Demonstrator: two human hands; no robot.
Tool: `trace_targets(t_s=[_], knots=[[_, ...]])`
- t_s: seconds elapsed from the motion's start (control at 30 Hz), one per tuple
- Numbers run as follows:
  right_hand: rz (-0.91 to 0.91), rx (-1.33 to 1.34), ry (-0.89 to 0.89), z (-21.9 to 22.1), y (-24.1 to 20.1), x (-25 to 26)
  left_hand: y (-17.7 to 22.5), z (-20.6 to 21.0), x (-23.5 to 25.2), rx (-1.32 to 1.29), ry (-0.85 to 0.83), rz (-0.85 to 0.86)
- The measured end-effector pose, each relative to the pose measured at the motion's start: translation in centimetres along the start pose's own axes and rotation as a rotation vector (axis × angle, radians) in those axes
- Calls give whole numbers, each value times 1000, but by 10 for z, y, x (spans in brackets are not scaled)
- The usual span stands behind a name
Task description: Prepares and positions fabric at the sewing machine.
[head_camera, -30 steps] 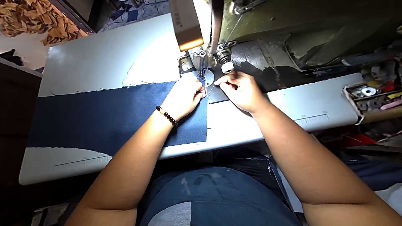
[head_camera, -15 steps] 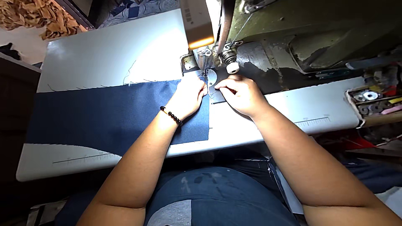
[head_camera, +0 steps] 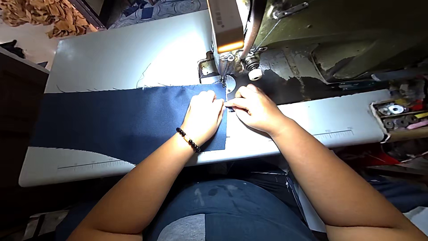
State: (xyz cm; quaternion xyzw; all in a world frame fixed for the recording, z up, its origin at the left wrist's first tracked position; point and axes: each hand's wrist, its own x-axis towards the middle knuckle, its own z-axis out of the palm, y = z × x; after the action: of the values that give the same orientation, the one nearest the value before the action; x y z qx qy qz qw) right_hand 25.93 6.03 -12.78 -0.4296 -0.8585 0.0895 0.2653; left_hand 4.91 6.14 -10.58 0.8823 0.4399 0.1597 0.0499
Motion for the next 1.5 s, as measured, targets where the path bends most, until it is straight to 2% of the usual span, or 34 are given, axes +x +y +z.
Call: trace_targets(t_s=[0.13,0.3,0.37,0.5,0.67,0.73,0.83,0.9,0.97,1.07,1.5], knots=[[62,-5,-28,-3,-4,1,7,7,-24,-16,-81,-56],[120,-33,-31,-5,-6,3,9,9,-22,-39,-75,-76],[162,-46,-36,-6,-8,5,8,9,-16,-45,-72,-85],[275,-146,-65,-6,-9,9,0,4,13,-87,-168,-175],[377,-186,-98,-5,-11,9,-9,6,36,-22,-140,-196],[356,-120,-45,-6,-10,6,-9,4,36,-7,-159,-191],[176,59,106,-4,-2,-3,-12,-9,25,-75,-245,-137],[59,137,106,-4,2,-7,-13,-15,13,-102,-292,-87],[1,153,73,-5,3,-8,-13,-14,1,-132,-251,-90],[-24,142,53,-6,2,-6,-12,-10,-2,-134,-201,-107],[-20,149,82,-6,1,-8,-7,-4,5,-232,-224,-137]])
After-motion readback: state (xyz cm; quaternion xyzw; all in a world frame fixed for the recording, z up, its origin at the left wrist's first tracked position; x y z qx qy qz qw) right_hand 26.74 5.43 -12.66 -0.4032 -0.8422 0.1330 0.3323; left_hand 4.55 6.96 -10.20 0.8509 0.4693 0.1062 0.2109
